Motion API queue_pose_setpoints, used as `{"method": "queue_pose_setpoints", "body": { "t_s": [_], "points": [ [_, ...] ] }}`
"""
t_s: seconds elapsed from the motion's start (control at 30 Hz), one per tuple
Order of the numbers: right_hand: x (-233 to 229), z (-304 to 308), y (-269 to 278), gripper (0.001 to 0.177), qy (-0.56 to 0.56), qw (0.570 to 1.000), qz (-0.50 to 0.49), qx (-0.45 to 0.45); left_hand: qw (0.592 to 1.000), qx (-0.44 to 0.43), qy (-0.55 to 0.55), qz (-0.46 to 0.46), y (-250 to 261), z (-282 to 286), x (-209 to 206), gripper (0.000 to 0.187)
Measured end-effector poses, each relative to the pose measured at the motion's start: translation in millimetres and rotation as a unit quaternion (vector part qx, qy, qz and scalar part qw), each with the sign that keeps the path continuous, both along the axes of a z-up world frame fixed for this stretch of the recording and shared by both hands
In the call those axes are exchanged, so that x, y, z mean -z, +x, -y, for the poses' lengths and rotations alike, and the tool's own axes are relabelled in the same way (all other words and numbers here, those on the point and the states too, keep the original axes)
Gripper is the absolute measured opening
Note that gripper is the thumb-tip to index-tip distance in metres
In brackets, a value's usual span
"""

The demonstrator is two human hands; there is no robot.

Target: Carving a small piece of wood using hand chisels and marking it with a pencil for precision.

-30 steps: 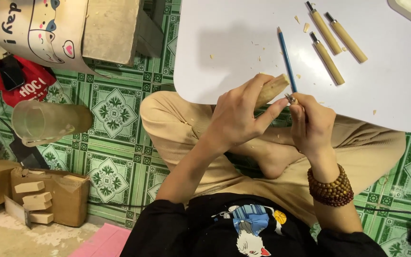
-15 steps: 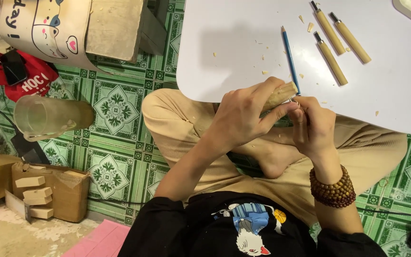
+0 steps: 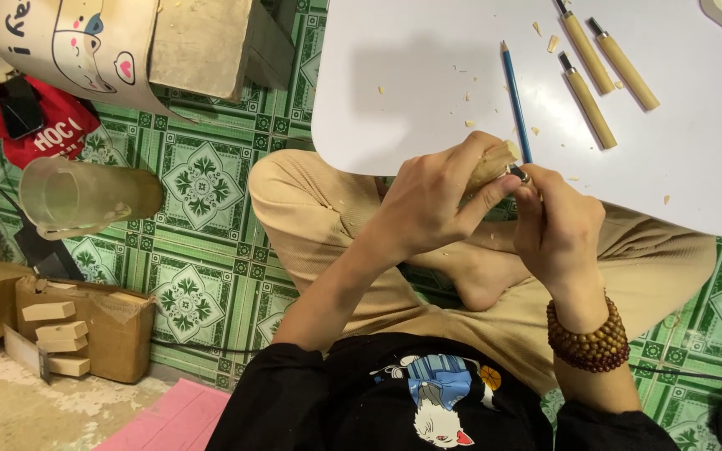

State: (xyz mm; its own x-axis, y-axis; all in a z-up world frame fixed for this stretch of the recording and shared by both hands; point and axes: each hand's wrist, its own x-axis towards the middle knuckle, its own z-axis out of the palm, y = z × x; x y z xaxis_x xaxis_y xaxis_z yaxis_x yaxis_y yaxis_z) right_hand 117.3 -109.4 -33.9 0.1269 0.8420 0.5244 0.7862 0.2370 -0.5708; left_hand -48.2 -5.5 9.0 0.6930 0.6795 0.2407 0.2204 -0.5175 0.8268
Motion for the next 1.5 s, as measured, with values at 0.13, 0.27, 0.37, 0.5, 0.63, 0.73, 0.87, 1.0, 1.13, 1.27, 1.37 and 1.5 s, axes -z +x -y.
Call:
{"method": "queue_pose_setpoints", "body": {
  "t_s": [0.13, 0.27, 0.37, 0.5, 0.63, 0.73, 0.87, 1.0, 1.13, 1.27, 1.37, 1.5],
  "points": [
    [5, 1, 1, 0.024, -0.002, 1.000, 0.004, 0.004, 0.999, -0.027, 0.027, -0.009, 2, 1, -1, 0.026],
    [0, 0, -2, 0.028, -0.013, 1.000, -0.023, 0.003, 0.999, -0.030, 0.025, -0.013, 1, -2, -2, 0.030],
    [-7, 1, -4, 0.028, -0.040, 0.998, -0.044, 0.010, 1.000, -0.008, 0.005, -0.015, -2, -7, 11, 0.032],
    [-29, 2, -12, 0.023, -0.082, 0.996, -0.043, 0.009, 0.999, 0.024, -0.030, -0.012, -13, -11, 4, 0.042],
    [-46, -2, -22, 0.018, -0.082, 0.996, -0.009, 0.025, 0.997, 0.041, -0.067, 0.012, -13, -13, 12, 0.041],
    [-53, -5, -25, 0.017, -0.090, 0.995, 0.012, 0.038, 0.996, 0.047, -0.079, 0.017, -14, -13, 14, 0.045],
    [-48, -5, -19, 0.021, -0.132, 0.986, 0.082, 0.062, 0.994, 0.051, -0.084, 0.039, -14, -20, 17, 0.041],
    [-45, -6, -13, 0.026, -0.200, 0.970, 0.115, 0.073, 0.994, 0.038, -0.088, 0.045, -15, -23, 17, 0.039],
    [-44, -11, -9, 0.032, -0.288, 0.947, 0.114, 0.087, 0.993, 0.045, -0.093, 0.060, -15, -30, 13, 0.040],
    [-49, -23, -8, 0.032, -0.326, 0.939, 0.069, 0.079, 0.989, 0.056, -0.129, 0.045, -17, -38, 18, 0.039],
    [-48, -30, -9, 0.034, -0.336, 0.937, 0.049, 0.081, 0.984, 0.052, -0.164, 0.035, -17, -44, 30, 0.040],
    [-43, -37, -7, 0.034, -0.339, 0.935, 0.058, 0.087, 0.980, 0.029, -0.198, 0.007, -15, -49, 35, 0.044]
  ]
}}
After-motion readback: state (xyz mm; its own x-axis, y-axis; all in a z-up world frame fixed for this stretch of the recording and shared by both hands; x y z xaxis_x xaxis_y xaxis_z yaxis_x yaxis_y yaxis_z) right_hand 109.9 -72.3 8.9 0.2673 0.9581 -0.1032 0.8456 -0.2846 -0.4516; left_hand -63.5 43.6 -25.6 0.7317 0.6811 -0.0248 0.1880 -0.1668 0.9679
